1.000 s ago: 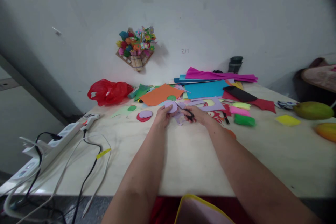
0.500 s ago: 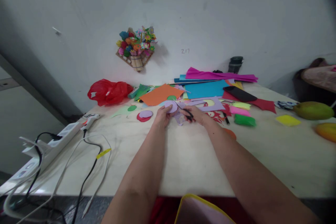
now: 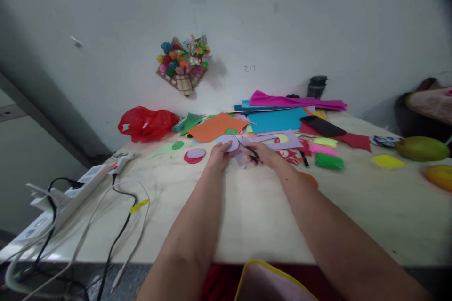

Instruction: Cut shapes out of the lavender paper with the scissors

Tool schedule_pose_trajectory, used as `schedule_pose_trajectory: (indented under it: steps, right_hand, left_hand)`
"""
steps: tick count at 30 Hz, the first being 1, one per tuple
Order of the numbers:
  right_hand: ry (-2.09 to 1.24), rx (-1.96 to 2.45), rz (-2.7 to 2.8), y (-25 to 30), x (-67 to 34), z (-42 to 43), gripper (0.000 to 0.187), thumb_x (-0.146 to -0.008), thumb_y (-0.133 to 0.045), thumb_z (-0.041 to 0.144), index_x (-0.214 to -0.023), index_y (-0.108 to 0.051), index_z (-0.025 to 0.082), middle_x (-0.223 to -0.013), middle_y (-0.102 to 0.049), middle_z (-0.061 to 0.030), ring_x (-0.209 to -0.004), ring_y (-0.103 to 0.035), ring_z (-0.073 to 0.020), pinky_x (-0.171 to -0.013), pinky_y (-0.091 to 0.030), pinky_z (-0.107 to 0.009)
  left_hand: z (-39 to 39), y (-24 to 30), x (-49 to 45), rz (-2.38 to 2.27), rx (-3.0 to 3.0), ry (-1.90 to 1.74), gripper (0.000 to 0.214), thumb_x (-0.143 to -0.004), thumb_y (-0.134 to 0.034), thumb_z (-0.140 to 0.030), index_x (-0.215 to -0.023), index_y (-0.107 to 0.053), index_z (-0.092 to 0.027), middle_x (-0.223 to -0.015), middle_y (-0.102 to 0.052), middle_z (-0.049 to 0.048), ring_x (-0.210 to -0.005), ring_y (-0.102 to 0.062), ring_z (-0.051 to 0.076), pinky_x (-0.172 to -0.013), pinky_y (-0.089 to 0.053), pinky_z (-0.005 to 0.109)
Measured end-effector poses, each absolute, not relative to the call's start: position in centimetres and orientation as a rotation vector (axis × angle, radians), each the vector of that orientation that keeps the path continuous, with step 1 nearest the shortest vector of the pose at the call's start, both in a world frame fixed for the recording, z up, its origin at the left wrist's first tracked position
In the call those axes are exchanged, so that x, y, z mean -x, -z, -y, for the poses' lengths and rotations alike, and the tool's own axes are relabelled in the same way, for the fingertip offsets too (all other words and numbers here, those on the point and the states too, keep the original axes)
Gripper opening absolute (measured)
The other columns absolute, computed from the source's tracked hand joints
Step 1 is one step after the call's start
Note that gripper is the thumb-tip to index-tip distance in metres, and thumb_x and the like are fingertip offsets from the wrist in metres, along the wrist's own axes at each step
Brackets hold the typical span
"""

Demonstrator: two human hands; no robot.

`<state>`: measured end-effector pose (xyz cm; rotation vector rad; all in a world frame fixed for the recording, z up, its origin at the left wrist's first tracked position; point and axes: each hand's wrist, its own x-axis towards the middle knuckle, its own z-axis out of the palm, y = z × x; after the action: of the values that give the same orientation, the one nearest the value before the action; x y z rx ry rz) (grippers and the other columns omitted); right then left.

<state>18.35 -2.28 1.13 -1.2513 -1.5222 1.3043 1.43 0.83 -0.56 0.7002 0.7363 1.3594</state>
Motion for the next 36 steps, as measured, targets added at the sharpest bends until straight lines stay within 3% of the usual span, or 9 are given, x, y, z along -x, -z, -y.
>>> schedule_pose_trajectory:
  steps: [7, 13, 20, 26, 36]
  right_hand:
    - [-1.288, 1.231, 1.547, -1.40, -18.19, 2.52, 0.029, -0.084, -0.074, 0.033, -0.068, -0.054, 0.019, -0.047, -0.055, 0.0045, -0.034, -0.045, -0.0064, -0.031, -0.027, -0.017]
    - [-1.264, 1.275, 1.547, -1.31, -18.15, 2.43, 0.025, -0.088, -0.066, 0.029, -0.069, -0.054, 0.018, -0.048, -0.055, 0.0039, -0.035, -0.046, -0.0069, -0.032, -0.027, -0.017]
    - [-1.262, 1.268, 1.553, -1.24, -18.09, 2.42, 0.027, -0.086, -0.069, 0.034, -0.069, -0.054, 0.019, -0.047, -0.053, 0.0049, -0.034, -0.045, -0.0066, -0.032, -0.026, -0.017]
    - [-1.280, 1.249, 1.558, -1.29, -18.15, 2.43, 0.032, -0.080, -0.074, 0.040, -0.069, -0.052, 0.019, -0.047, -0.053, 0.0054, -0.034, -0.045, -0.0068, -0.032, -0.027, -0.018]
    - [-1.295, 1.221, 1.550, -1.22, -18.11, 2.42, 0.033, -0.078, -0.075, 0.041, -0.068, -0.053, 0.019, -0.046, -0.052, 0.0059, -0.035, -0.043, -0.0065, -0.031, -0.025, -0.018]
  left_hand:
    - [-0.84, 0.64, -1.43, -0.748, -0.702, -1.365, 0.014, -0.076, -0.074, -0.004, -0.089, -0.072, -0.008, -0.091, -0.077, 0.0132, -0.091, -0.075, 0.026, -0.084, -0.064, 0.039]
    - [-0.82, 0.64, -1.43, -0.748, -0.709, -1.368, 0.011, -0.078, -0.071, -0.005, -0.088, -0.072, -0.008, -0.088, -0.077, 0.0120, -0.085, -0.075, 0.022, -0.076, -0.065, 0.033]
    - [-0.71, 0.41, -1.48, -0.748, -0.693, -1.370, 0.013, -0.077, -0.072, -0.005, -0.089, -0.072, -0.010, -0.088, -0.077, 0.0121, -0.088, -0.075, 0.024, -0.081, -0.065, 0.037]
    - [-0.58, 0.23, -1.49, -0.722, -0.677, -1.375, 0.008, -0.079, -0.069, -0.002, -0.085, -0.072, -0.007, -0.084, -0.076, 0.0115, -0.076, -0.073, 0.020, -0.078, -0.064, 0.034]
    - [-0.72, 0.39, -1.39, -0.721, -0.680, -1.377, 0.011, -0.079, -0.069, -0.003, -0.089, -0.072, -0.008, -0.084, -0.077, 0.0109, -0.077, -0.074, 0.020, -0.075, -0.065, 0.033]
